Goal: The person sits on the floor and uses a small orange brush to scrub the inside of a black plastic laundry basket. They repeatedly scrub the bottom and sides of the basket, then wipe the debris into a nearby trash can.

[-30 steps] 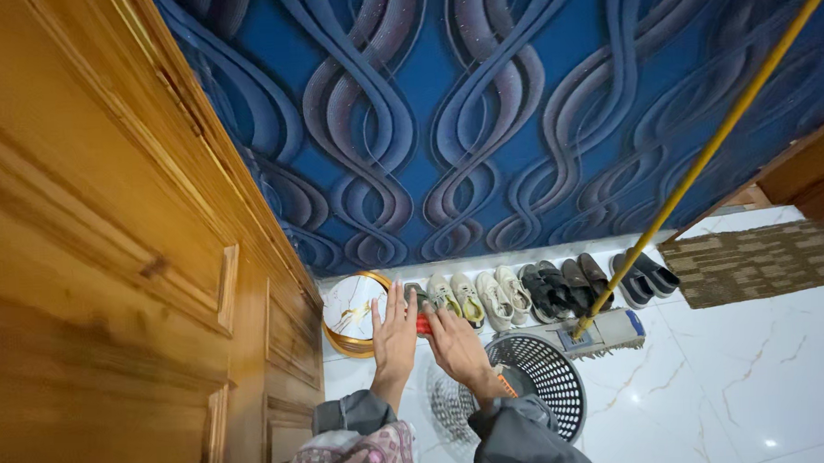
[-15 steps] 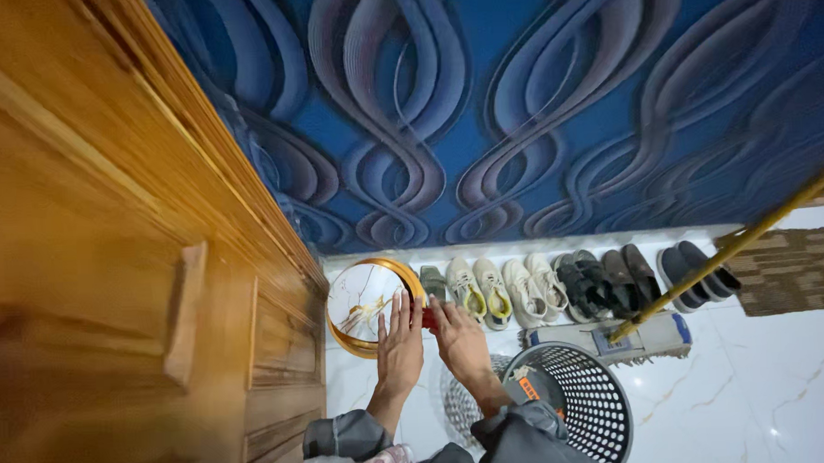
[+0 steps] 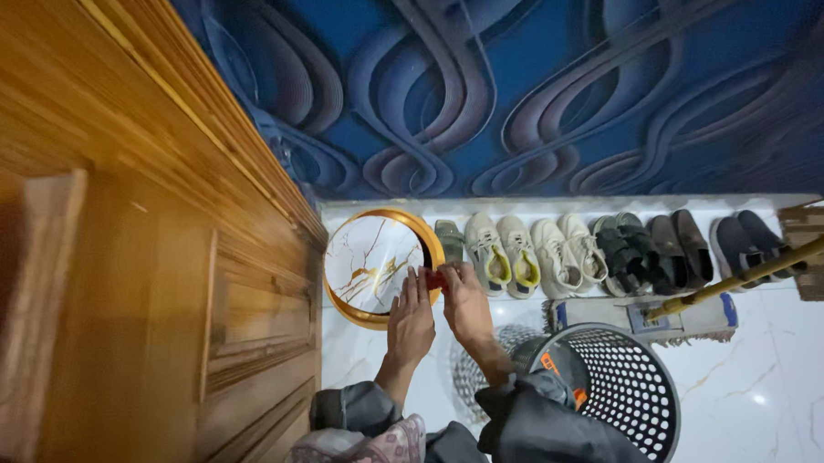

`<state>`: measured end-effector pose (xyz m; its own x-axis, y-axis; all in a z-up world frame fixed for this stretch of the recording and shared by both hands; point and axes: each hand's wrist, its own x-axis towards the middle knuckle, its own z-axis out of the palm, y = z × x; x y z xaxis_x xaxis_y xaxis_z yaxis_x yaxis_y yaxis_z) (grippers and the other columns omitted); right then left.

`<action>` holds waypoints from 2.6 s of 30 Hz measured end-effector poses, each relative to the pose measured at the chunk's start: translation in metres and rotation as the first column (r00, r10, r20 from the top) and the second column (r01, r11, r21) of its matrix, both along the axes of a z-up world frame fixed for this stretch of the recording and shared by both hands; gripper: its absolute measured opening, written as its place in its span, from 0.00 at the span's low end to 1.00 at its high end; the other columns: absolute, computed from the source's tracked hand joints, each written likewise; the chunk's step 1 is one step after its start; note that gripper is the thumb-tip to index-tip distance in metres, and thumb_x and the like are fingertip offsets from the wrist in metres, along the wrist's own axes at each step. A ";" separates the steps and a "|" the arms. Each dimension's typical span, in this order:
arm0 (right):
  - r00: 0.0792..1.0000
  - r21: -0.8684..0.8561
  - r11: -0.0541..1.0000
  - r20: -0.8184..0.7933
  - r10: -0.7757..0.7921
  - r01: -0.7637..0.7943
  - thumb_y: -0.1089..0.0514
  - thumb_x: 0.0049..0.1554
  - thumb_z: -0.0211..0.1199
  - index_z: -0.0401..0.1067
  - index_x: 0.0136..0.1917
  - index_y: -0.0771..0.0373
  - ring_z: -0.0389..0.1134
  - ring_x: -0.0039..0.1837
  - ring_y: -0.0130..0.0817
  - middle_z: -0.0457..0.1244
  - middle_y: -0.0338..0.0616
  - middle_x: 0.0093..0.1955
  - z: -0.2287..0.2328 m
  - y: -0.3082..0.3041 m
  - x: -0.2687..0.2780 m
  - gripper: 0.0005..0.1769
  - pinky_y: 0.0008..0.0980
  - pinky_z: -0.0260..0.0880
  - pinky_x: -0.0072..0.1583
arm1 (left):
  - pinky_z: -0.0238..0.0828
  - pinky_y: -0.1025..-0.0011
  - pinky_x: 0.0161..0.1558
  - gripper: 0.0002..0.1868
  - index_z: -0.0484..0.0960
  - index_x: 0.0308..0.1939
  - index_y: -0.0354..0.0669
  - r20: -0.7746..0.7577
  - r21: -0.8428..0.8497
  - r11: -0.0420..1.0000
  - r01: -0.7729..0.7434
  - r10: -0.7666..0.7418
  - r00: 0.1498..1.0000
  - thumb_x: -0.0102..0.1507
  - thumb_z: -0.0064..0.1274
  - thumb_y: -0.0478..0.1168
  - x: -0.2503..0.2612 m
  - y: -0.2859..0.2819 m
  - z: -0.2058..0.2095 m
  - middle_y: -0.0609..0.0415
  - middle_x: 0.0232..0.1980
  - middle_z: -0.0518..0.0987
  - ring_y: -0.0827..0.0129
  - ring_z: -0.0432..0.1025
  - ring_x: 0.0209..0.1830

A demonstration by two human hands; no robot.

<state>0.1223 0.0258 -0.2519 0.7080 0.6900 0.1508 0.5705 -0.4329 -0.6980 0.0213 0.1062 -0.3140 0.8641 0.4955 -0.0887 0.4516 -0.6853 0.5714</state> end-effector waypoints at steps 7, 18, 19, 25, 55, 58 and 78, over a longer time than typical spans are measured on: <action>0.999 -0.099 0.995 0.040 0.012 -0.008 0.69 0.54 0.58 0.71 0.64 0.61 0.67 0.62 0.56 0.61 0.56 0.65 -0.045 0.015 0.002 0.24 0.46 0.71 0.59 | 0.56 0.48 0.71 0.45 0.49 0.77 0.27 0.080 0.213 0.977 -0.001 -0.017 0.997 0.56 0.49 0.29 -0.002 0.010 -0.066 0.25 0.78 0.54 0.37 0.54 0.77; 0.993 -0.132 0.984 -0.039 0.115 -0.119 0.68 0.52 0.61 0.54 0.79 0.62 0.57 0.75 0.59 0.52 0.59 0.78 -0.071 0.018 -0.008 0.42 0.45 0.62 0.71 | 0.54 0.46 0.70 0.41 0.51 0.78 0.31 0.027 0.208 0.977 -0.048 0.044 0.999 0.62 0.48 0.36 -0.001 0.022 -0.084 0.25 0.77 0.53 0.36 0.53 0.77; 0.991 -0.162 0.978 -0.035 0.127 -0.131 0.67 0.51 0.62 0.52 0.79 0.62 0.55 0.76 0.59 0.50 0.59 0.78 -0.070 0.016 -0.008 0.44 0.45 0.60 0.72 | 0.54 0.46 0.71 0.41 0.51 0.78 0.32 -0.001 0.193 0.980 -0.041 0.042 0.999 0.62 0.48 0.36 -0.001 0.022 -0.082 0.27 0.78 0.53 0.37 0.52 0.77; 0.988 -0.316 0.939 0.024 0.151 -0.136 0.60 0.49 0.68 0.44 0.81 0.63 0.44 0.81 0.57 0.43 0.57 0.82 -0.050 0.002 -0.009 0.53 0.48 0.49 0.76 | 0.50 0.44 0.71 0.47 0.52 0.77 0.34 -0.053 0.114 0.993 0.017 -0.011 0.999 0.57 0.57 0.36 -0.006 0.016 -0.056 0.28 0.79 0.51 0.36 0.49 0.78; 0.915 -0.345 0.921 0.403 -0.027 0.180 0.43 0.56 0.58 0.39 0.80 0.68 0.36 0.84 0.44 0.38 0.52 0.84 0.218 -0.107 -0.049 0.51 0.50 0.34 0.78 | 0.31 0.43 0.76 0.45 0.51 0.79 0.45 0.085 0.575 0.815 0.064 -0.137 0.987 0.59 0.52 0.43 -0.009 -0.057 0.275 0.49 0.82 0.51 0.60 0.39 0.83; 0.879 -0.244 0.940 0.466 -0.104 0.241 0.41 0.60 0.53 0.40 0.81 0.68 0.38 0.84 0.45 0.40 0.54 0.84 0.226 -0.113 -0.061 0.47 0.50 0.35 0.77 | 0.29 0.43 0.76 0.48 0.48 0.79 0.44 0.018 0.462 0.878 0.127 -0.152 0.988 0.60 0.55 0.48 -0.019 -0.068 0.297 0.48 0.82 0.47 0.59 0.37 0.83; 0.791 -0.226 0.864 0.550 -0.268 0.451 0.44 0.59 0.53 0.40 0.81 0.69 0.38 0.84 0.44 0.40 0.53 0.84 0.284 -0.174 -0.093 0.47 0.51 0.35 0.79 | 0.30 0.39 0.76 0.46 0.52 0.79 0.45 0.164 0.571 0.803 0.172 -0.317 0.934 0.61 0.54 0.52 -0.028 -0.117 0.354 0.47 0.83 0.48 0.58 0.40 0.83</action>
<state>0.0292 -0.1482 0.0326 0.8080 0.4702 0.3551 0.5455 -0.8247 -0.1491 -0.0063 -0.0112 0.0397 0.9202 0.1683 0.3534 0.1249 -0.9819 0.1426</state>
